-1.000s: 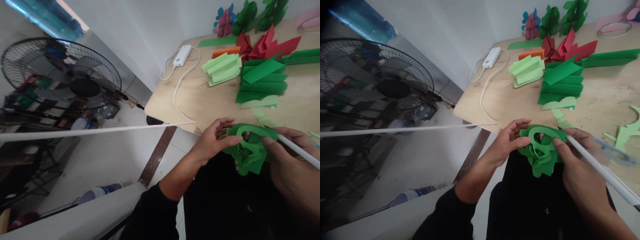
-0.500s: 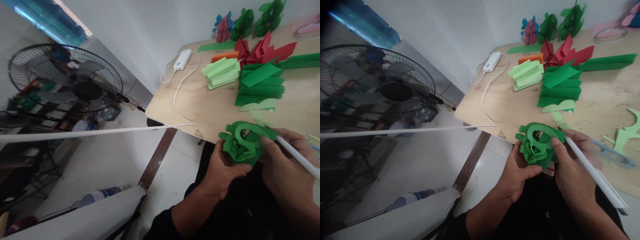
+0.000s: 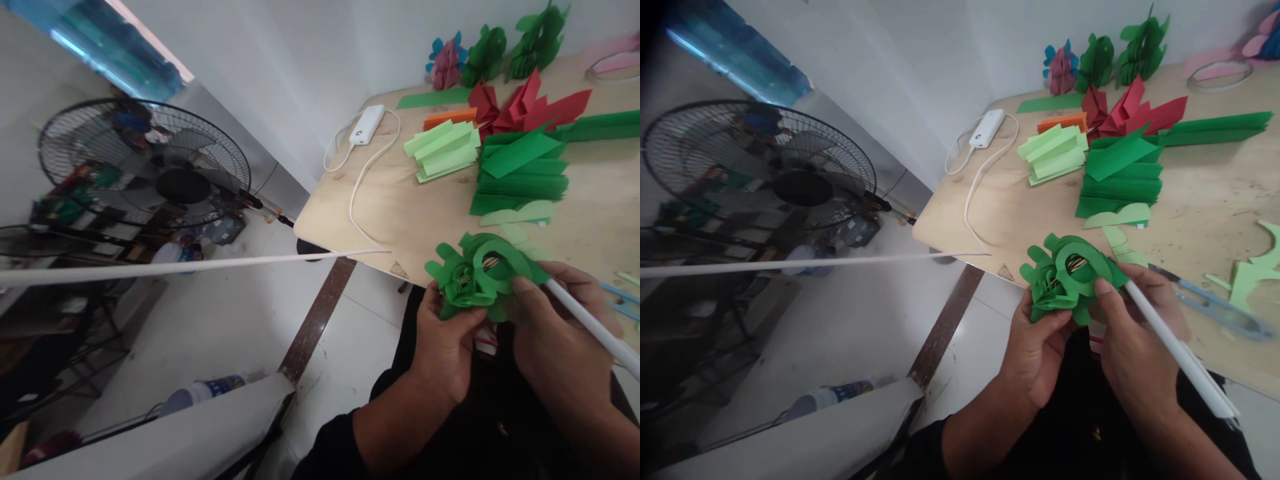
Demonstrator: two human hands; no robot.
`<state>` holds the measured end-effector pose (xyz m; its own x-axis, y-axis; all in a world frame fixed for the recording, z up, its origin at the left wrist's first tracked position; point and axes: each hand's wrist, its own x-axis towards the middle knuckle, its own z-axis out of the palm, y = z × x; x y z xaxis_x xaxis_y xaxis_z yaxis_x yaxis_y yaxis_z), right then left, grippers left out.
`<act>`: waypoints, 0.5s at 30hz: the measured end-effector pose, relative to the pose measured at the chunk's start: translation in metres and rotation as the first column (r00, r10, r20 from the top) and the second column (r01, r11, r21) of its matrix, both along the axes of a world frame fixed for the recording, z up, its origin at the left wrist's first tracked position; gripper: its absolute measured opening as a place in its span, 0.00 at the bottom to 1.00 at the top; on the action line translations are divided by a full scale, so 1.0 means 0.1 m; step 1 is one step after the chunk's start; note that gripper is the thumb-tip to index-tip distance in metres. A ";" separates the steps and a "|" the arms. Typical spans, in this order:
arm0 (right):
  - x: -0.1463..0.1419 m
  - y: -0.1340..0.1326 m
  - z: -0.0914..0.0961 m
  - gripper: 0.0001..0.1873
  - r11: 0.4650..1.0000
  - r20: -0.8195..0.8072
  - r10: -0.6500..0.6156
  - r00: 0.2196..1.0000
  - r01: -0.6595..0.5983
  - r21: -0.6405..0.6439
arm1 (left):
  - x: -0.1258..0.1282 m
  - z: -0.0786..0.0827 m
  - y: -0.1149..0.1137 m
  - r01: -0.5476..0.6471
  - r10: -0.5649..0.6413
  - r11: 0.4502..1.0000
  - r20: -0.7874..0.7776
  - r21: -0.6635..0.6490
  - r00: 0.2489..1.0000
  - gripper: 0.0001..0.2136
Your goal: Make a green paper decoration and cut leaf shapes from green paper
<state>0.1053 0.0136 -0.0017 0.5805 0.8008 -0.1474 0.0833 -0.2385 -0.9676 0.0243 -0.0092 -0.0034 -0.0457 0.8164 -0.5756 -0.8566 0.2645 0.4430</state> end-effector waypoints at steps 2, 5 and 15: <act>-0.01 -0.01 -0.02 0.17 1.000 -0.001 0.001 1.000 -0.001 0.012 | 0.00 0.00 0.00 -0.012 0.012 1.000 0.028 0.012 1.000 0.26; -0.01 -0.01 -0.06 0.17 1.000 -0.030 0.001 1.000 -0.001 -0.001 | 0.02 -0.01 -0.04 0.006 -0.009 0.998 0.055 0.060 0.998 0.22; 0.01 0.00 -0.20 0.19 0.997 -0.078 0.000 0.997 0.006 0.082 | 0.15 0.04 -0.06 0.081 -0.087 0.978 0.025 0.194 0.996 0.15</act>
